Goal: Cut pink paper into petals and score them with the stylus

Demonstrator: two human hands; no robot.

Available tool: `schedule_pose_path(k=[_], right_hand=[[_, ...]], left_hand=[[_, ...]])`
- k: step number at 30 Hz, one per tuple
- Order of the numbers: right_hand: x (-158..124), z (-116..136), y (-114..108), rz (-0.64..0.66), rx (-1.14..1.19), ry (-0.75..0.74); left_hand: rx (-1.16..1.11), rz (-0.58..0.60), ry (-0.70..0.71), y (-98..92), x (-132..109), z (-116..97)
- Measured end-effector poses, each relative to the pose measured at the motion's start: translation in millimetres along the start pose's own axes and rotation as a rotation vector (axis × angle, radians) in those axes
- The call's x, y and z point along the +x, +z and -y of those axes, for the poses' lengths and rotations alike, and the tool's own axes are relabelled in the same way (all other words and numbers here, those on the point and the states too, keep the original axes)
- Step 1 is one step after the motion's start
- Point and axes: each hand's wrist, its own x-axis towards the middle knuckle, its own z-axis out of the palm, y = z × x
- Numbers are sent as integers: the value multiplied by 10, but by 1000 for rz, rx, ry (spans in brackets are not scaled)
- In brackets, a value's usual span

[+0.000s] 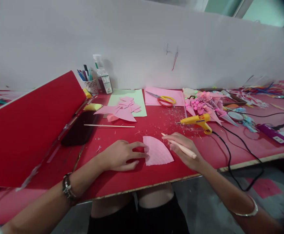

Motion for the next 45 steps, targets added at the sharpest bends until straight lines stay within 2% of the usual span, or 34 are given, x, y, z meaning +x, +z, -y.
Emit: schedule_pose_path(k=[5, 7, 10, 15, 21, 29, 45], right_hand=[[66, 4, 147, 83, 343, 213], [68, -5, 218, 101, 400, 260], [66, 9, 269, 86, 355, 266], [25, 105, 256, 7, 205, 175], [-2, 166, 319, 89, 55, 120], [27, 109, 350, 154, 71, 157], [55, -67, 325, 104, 180, 265]], left_hand=[[-56, 86, -21, -63, -13, -32], [-38, 99, -32, -74, -16, -42], [-42, 89, -40, -72, -20, -42], [-42, 90, -44, -52, -28, -40], [-1, 115, -42, -47, -25, -50], [-6, 103, -41, -36, -15, -45], [-35, 113, -57, -37, -20, -63]])
